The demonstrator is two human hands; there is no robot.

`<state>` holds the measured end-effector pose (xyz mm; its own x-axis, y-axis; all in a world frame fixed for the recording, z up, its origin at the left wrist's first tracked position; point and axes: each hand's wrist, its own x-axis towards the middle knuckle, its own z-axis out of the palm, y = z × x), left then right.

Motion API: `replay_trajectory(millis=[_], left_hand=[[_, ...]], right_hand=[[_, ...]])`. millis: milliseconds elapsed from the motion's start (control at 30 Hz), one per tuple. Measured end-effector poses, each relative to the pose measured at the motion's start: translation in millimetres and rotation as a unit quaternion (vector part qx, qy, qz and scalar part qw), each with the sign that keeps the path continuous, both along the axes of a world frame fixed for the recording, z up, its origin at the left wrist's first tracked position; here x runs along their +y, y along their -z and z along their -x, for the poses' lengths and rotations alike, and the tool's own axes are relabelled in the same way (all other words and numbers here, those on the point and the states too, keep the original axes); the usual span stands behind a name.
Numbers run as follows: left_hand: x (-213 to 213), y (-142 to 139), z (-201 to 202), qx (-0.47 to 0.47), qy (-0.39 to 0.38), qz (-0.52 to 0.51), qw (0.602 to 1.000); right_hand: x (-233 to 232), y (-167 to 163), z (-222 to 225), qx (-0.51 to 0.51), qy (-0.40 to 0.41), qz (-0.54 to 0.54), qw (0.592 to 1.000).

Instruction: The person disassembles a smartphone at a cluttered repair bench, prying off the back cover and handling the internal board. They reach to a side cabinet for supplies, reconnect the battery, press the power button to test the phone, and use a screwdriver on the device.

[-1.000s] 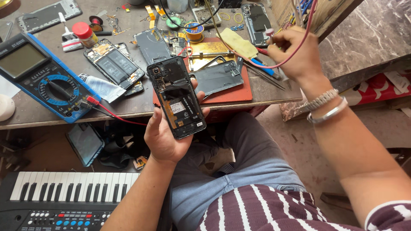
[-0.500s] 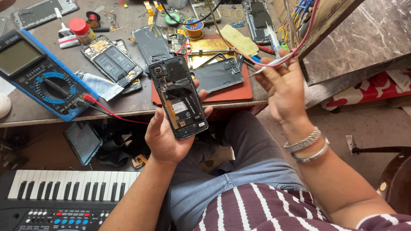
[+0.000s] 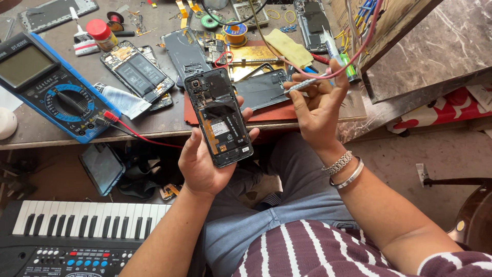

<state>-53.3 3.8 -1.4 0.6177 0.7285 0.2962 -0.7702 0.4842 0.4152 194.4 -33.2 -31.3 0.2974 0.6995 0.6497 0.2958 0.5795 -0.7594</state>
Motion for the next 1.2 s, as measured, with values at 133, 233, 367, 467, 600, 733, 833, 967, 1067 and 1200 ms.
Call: replay_trajectory(millis=[133,233,367,467,600,733,833,967,1067,1200], left_hand=[[0,1,0,0.004,-0.001,0.001,1.000],[0,1,-1,0.006,0.000,0.002,1.000],[-1,2,-2,0.005,0.000,0.001,1.000],[0,4,-2,0.004,0.003,-0.003,1.000],[-1,7,-2,0.000,0.009,-0.002,1.000],[-2,7,-3,-0.003,0.003,0.008,1.000],[-1,6,-3,-0.013,-0.010,0.019,1.000],[1,4,-1,-0.018,-0.039,0.028,0.999],[1,0,-1,-0.021,-0.045,0.038,0.998],[-3,-6,1,-0.012,-0.032,0.045,0.998]], right_hand=[[-1,2,1,-0.002,-0.002,0.001,1.000],[1,2,2,0.000,-0.009,0.001,1.000],[1,1,2,0.006,-0.004,-0.002,1.000],[-1,1,2,0.004,0.003,-0.007,1.000],[-3,2,1,0.015,0.004,-0.007,1.000],[-4,3,1,0.001,0.013,-0.017,1.000],[-9,4,6,0.010,0.014,-0.027,0.999],[-20,3,18,0.049,-0.004,-0.033,0.998],[-30,-2,31,0.100,-0.021,-0.033,0.994],[-42,-11,50,0.120,-0.049,-0.025,0.991]])
